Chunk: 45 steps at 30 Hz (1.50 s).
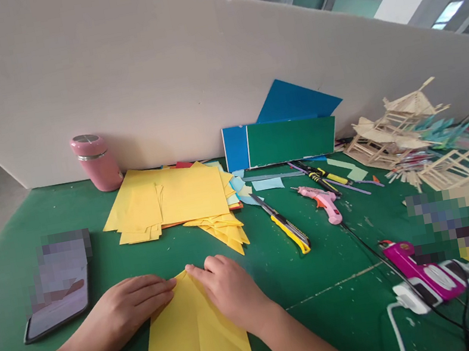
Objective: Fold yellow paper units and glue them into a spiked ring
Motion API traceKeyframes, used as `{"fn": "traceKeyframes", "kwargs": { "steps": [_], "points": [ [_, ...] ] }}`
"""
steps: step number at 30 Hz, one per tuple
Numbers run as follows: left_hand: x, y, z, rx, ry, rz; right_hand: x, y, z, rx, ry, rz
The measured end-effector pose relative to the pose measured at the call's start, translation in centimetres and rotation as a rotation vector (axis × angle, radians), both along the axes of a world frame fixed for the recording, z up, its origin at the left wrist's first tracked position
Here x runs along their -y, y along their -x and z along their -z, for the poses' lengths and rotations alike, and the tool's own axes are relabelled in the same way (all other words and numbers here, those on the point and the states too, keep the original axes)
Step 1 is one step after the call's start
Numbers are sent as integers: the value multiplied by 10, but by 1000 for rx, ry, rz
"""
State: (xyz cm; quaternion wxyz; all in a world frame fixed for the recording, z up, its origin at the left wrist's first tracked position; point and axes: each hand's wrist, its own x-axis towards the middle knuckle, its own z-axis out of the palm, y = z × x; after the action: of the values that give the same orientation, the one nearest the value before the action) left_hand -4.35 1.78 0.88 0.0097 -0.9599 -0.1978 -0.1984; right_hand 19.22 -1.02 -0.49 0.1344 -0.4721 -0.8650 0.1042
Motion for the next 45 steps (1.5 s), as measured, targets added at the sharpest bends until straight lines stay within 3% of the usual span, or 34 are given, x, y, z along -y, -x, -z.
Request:
{"fn": "traceKeyframes", "kwargs": {
  "steps": [6, 23, 29, 38, 45],
  "points": [
    [0, -3, -4, 8, -8, -9, -1, 1, 0, 19, 17, 2],
    [1, -6, -8, -37, 171, -96, 0, 1, 1, 19, -4, 3],
    [9, -19, -18, -98, 259, -228, 0, 1, -1, 36, -24, 3],
    [23, -32, 7, -164, 106, -395, 1, 1, -1, 12, -24, -2],
    [35, -26, -1, -204, 40, -458, 0, 1, -2, -2, 13, 5]
  ]
}}
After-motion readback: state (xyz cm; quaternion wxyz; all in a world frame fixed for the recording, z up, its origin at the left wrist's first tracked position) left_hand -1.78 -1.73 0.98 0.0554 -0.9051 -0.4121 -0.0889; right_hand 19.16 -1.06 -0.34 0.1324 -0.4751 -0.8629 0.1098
